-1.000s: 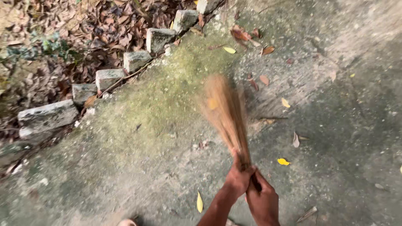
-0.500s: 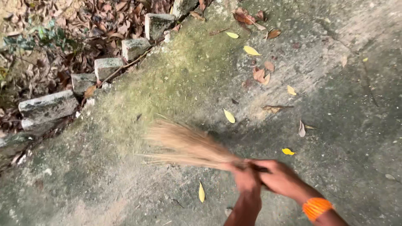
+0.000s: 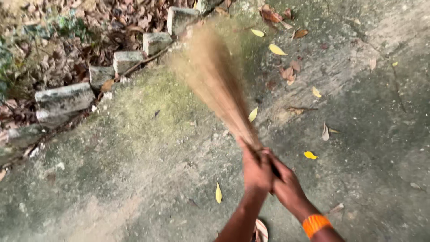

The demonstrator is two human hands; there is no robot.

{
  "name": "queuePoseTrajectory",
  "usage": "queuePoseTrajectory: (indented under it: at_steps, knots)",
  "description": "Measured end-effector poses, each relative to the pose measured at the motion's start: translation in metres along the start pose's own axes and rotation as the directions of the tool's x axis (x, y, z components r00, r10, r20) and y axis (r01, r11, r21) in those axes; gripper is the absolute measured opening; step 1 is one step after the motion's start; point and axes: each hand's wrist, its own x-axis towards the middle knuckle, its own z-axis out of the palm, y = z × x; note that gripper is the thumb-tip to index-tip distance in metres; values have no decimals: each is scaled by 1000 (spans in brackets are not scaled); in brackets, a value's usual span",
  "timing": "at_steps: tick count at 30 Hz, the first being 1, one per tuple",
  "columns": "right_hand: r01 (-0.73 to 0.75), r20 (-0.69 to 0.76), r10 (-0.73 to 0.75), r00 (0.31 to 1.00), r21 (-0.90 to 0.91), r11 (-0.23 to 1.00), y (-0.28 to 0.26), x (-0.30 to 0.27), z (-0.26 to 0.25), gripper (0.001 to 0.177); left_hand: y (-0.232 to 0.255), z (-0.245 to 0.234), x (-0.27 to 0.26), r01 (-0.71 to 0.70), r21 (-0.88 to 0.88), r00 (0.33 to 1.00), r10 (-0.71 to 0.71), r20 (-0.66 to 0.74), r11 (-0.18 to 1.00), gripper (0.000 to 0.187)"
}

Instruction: The person sweeps an outdoor concrete ground using a bundle of sticks as a broom, moving leaves and debris toward the edge of the path.

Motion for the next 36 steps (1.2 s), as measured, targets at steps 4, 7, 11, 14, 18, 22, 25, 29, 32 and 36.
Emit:
queuePoseTrajectory:
  at_steps: [4, 7, 11, 14, 18, 22, 25, 29, 32, 36]
  knots:
    - [-247, 268, 367, 891, -393, 886, -14, 3, 6, 55, -59, -13, -20, 324, 21, 934, -316, -165, 946, 94]
    - [-266, 180, 515, 838, -688, 675, -27, -21, -10, 58, -115, -10, -44, 434, -17, 901, -434, -7, 901, 95]
    - [-606, -214, 631, 746, -611, 509, -33, -87, -11, 62, -134, 9, -77, 419, 182, 804, -457, 381, 889, 97]
    - [-778, -485, 611, 626, -330, 535, -29, -130, 2, 53, -103, 8, -104, 319, 250, 805, -401, 437, 914, 89]
    - [-493, -610, 304, 732, -166, 854, -29, -175, 41, 51, -73, -1, -146, 533, -378, 811, -331, 482, 757, 99]
    - [-481, -314, 376, 872, -405, 778, -48, -211, 42, 57, -86, -36, -187, 589, -409, 808, -486, 334, 697, 70]
    - [-516, -169, 551, 817, -639, 571, -56, -213, 30, 56, -92, -61, -216, 472, -597, 872, -442, 210, 648, 61]
    - [-827, -409, 722, 558, -350, 440, -55, -230, 35, 45, -86, -45, -222, 754, -277, 654, -639, 404, 596, 58]
    - [-800, -601, 703, 380, 167, 576, -52, -242, 57, 45, -77, -27, -214, 624, -259, 741, -454, 495, 737, 72]
    - [-390, -657, 419, 627, 201, 899, -31, -247, 58, 44, -64, -28, -211, 482, -290, 800, -281, 530, 827, 92]
